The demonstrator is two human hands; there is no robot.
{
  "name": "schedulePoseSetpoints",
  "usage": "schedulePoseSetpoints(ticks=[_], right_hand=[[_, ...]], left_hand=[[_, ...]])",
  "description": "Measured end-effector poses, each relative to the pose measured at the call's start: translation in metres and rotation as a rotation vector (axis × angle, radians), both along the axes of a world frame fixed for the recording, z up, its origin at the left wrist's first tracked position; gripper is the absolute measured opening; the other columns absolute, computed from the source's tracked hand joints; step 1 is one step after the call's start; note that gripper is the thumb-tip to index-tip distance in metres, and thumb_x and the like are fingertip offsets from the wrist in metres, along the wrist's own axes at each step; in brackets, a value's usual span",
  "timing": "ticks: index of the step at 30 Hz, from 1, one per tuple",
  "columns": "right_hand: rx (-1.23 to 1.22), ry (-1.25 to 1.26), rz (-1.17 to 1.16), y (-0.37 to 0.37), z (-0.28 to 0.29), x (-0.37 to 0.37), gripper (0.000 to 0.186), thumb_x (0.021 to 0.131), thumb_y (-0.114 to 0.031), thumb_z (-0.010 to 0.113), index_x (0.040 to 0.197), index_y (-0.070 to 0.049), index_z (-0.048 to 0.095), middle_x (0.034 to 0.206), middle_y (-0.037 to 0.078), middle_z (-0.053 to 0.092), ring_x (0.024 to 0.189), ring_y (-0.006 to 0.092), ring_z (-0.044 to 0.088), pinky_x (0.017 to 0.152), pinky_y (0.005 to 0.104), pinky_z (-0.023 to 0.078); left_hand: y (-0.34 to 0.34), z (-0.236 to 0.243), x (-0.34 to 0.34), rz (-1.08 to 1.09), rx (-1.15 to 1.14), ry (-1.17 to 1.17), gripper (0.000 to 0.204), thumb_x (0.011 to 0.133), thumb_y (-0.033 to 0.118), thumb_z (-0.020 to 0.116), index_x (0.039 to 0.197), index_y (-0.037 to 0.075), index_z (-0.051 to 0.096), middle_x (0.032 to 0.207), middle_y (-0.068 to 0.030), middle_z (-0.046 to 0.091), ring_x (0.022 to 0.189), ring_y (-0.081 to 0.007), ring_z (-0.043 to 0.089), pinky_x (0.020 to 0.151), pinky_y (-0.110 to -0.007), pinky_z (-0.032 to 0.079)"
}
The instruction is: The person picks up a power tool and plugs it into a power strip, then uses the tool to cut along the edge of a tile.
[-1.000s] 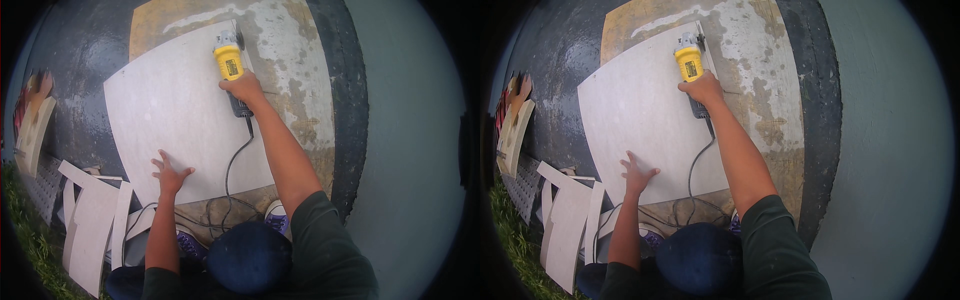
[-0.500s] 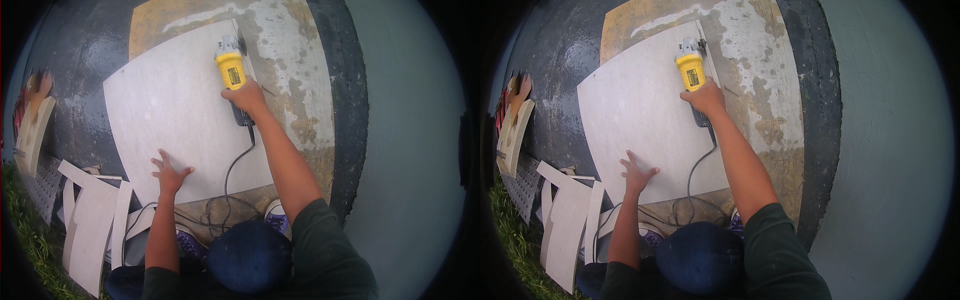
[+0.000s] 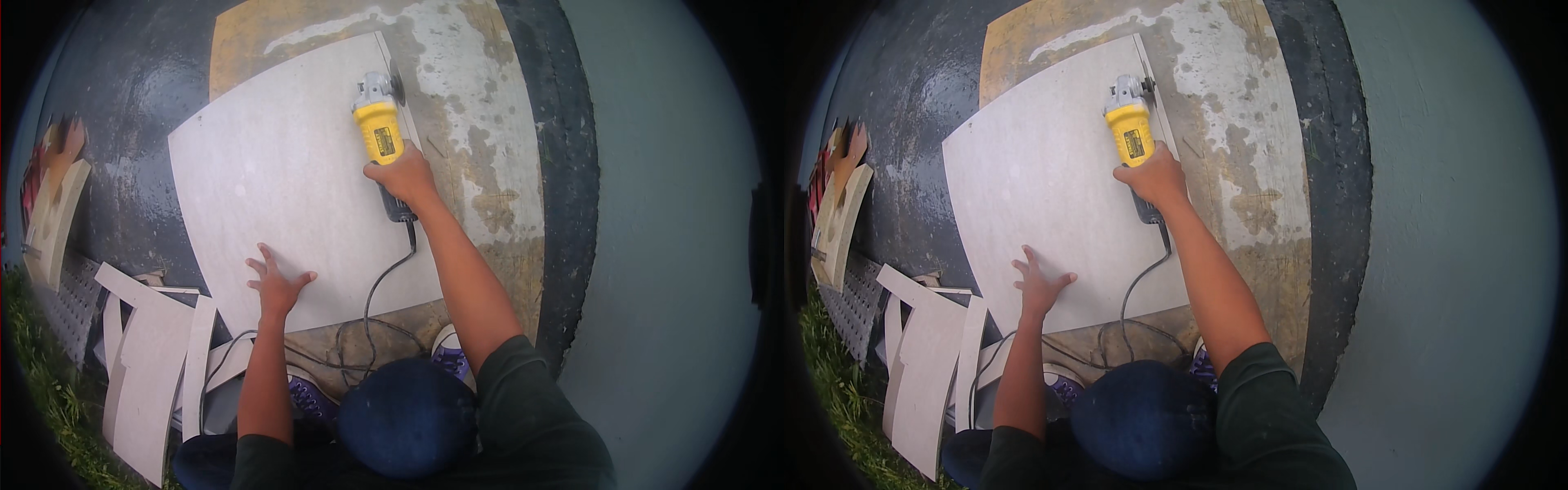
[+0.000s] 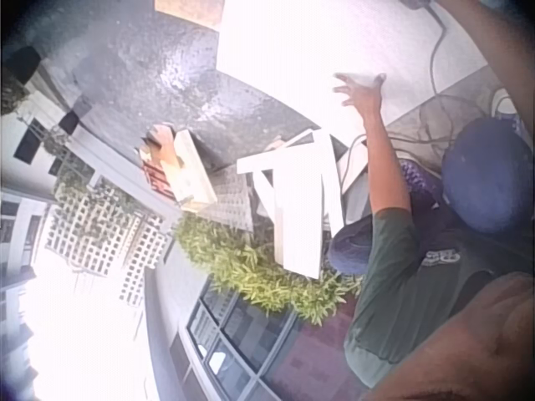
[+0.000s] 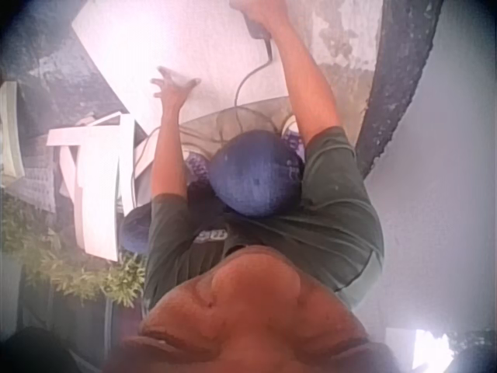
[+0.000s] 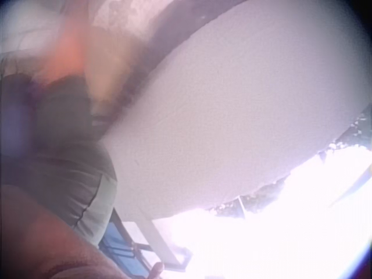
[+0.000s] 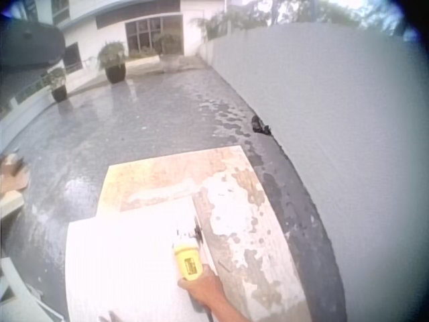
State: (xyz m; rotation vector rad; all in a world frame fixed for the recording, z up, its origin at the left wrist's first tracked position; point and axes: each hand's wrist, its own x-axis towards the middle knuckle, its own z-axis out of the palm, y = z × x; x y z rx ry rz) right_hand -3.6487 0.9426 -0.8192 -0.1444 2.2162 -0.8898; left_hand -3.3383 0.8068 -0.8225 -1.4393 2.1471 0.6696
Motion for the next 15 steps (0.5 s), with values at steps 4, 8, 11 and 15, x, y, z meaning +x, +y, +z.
schedulePoseSetpoints(ticks=[4, 8, 11, 15], right_hand=[[0.003, 0.007, 0.001, 0.005, -0.001, 0.003, 0.081, 0.066, -0.045, 0.083, 0.129, -0.001, 0.058, 0.119, 0.022, 0.072, 0.111, 0.0369, 0.071, 0.096, 0.0440, 0.057], [-0.006, -0.012, 0.002, 0.009, 0.000, 0.006, 0.081, 0.066, -0.045, 0.083, 0.129, -0.001, 0.058, 0.118, 0.021, 0.072, 0.110, 0.0366, 0.072, 0.095, 0.0441, 0.057], [0.000, -0.011, -0.002, 0.012, 0.001, 0.008, 0.081, 0.066, -0.046, 0.084, 0.129, -0.001, 0.059, 0.118, 0.021, 0.073, 0.110, 0.0362, 0.072, 0.095, 0.0441, 0.057], [-0.010, -0.011, -0.004, 0.018, 0.001, 0.013, 0.080, 0.066, -0.045, 0.084, 0.128, -0.001, 0.059, 0.117, 0.021, 0.073, 0.109, 0.0365, 0.072, 0.095, 0.0445, 0.057]], left_hand=[[0.000, 0.001, -0.001, 0.011, 0.011, 0.008, 0.147, 0.071, 0.055, 0.093, 0.167, -0.001, -0.004, 0.163, -0.0502, -0.001, 0.155, -0.0621, 0.004, 0.124, -0.069, 0.005], [-0.001, 0.000, 0.001, -0.007, 0.008, 0.016, 0.148, 0.071, 0.056, 0.093, 0.166, -0.002, -0.004, 0.161, -0.0516, 0.000, 0.155, -0.0626, 0.001, 0.124, -0.069, 0.004], [-0.001, 0.000, 0.001, -0.004, 0.011, 0.014, 0.148, 0.071, 0.057, 0.092, 0.166, -0.003, -0.004, 0.161, -0.0519, 0.001, 0.156, -0.0608, 0.001, 0.124, -0.069, 0.003], [0.000, -0.001, 0.000, -0.013, -0.010, -0.002, 0.146, 0.072, 0.054, 0.093, 0.167, 0.000, -0.005, 0.164, -0.0485, -0.001, 0.156, -0.0604, 0.009, 0.125, -0.068, 0.006]])
